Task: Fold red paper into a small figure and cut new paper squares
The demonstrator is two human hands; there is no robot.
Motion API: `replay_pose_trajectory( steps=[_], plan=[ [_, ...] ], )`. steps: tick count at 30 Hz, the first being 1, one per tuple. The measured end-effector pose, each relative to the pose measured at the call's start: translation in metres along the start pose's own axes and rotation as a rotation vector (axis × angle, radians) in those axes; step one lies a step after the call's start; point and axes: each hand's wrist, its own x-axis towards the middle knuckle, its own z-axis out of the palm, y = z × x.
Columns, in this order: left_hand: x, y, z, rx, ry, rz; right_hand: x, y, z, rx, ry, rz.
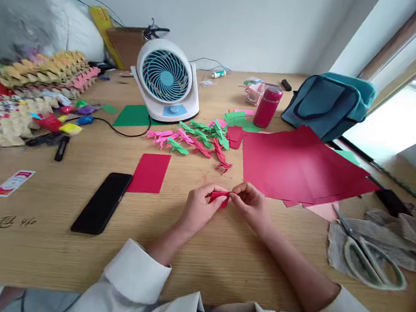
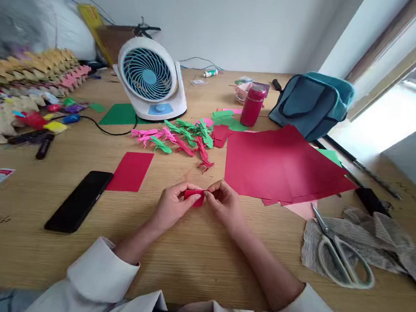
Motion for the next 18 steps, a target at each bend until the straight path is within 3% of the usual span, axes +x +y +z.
replay_pose_trajectory(
  steps=[18],
  plan=[
    [0.0013,0.0080,0.0020,0.006,0.046,-0.019,0.0010,-0.0065,0.0036,0.096,-0.039,0.046]
  ],
)
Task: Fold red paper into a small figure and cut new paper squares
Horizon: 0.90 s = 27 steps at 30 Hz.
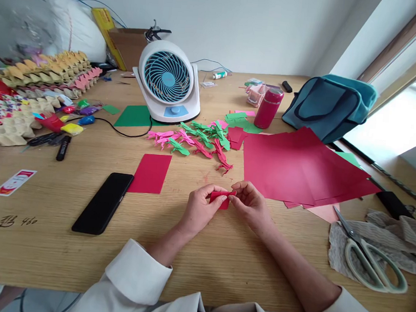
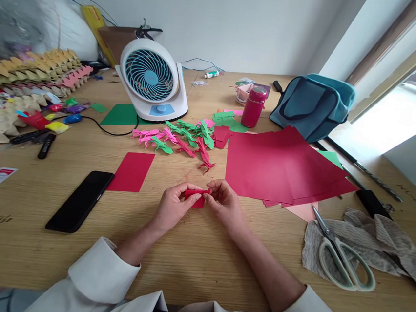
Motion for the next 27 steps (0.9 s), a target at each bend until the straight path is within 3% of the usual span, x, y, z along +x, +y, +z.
replay_pose_trajectory(
  steps=[13,27],
  plan=[
    [-0.0034,-0.0007,0.0003,0.174,0.006,0.124,-0.0030,0.0025,-0.0019,-0.080,-0.044,-0.005],
    [0.0006,-0.0025,-0.0019,0.070,-0.052,0.022,0.0023,-0.0052,-0.0029,-0.038,-0.041,0.014]
  ],
)
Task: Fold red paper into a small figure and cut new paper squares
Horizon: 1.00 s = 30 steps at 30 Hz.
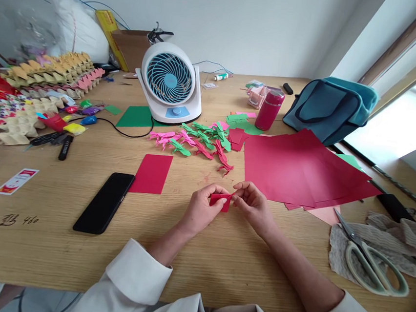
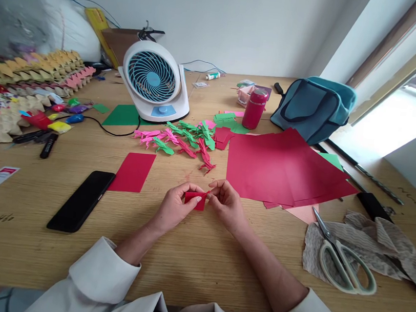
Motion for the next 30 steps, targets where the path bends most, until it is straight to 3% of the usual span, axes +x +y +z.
replay_pose_trajectory(
  steps=[7,18,23,30],
  plan=[
    [0.003,-0.005,-0.001,-0.060,-0.036,-0.063,-0.001,-0.003,0.001,-0.050,-0.005,0.000],
    [0.005,-0.011,0.000,-0.174,0.013,-0.143,-0.001,-0.002,-0.002,-0.029,0.004,0.020],
    [0.003,-0.008,0.003,-0.159,-0.006,-0.112,-0.003,0.007,-0.003,-0.106,-0.069,0.095],
    [0.002,-0.005,0.001,-0.047,-0.028,-0.033,-0.005,0.000,-0.003,-0.185,-0.050,0.120]
  ],
)
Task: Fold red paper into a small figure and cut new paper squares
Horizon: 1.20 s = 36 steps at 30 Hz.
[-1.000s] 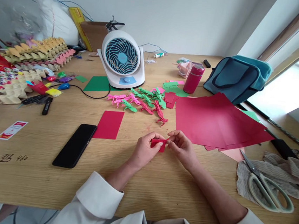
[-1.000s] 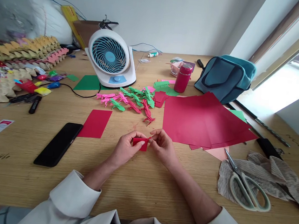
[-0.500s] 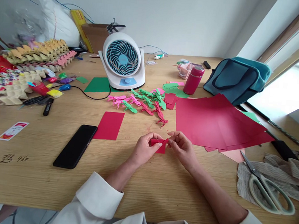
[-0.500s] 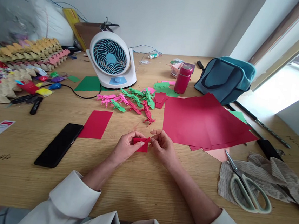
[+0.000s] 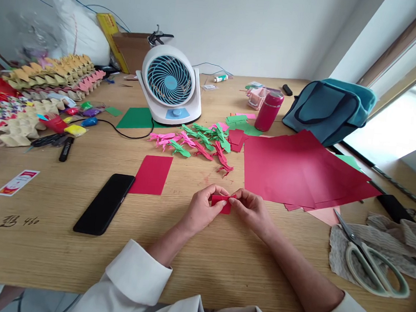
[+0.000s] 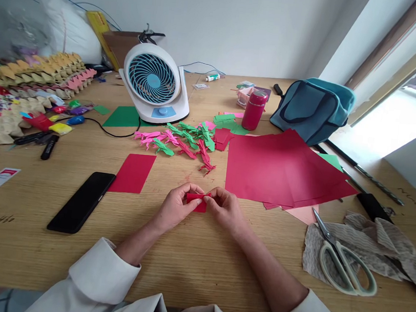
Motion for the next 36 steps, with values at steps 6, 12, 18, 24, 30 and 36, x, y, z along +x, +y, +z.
replay_pose_trajectory(
  steps=[6,12,18,24,30,36],
  plan=[
    [0.001,0.000,0.000,-0.024,-0.028,-0.029,0.002,-0.005,-0.002,-0.070,0.051,-0.033],
    [0.004,-0.006,0.000,-0.174,0.009,-0.104,0.001,-0.012,-0.001,-0.014,0.040,-0.042],
    [0.002,-0.006,0.004,-0.305,0.040,-0.090,0.003,0.003,0.001,0.089,-0.038,-0.039],
    [0.002,-0.009,0.007,-0.276,0.028,-0.054,0.004,0.007,0.000,0.071,-0.033,-0.044],
    [-0.001,-0.004,0.004,-0.025,0.085,0.122,0.000,0.001,0.004,-0.031,0.012,-0.075],
    [-0.002,0.002,0.000,0.117,0.097,0.236,-0.002,0.003,0.006,-0.148,0.015,-0.111]
  ],
)
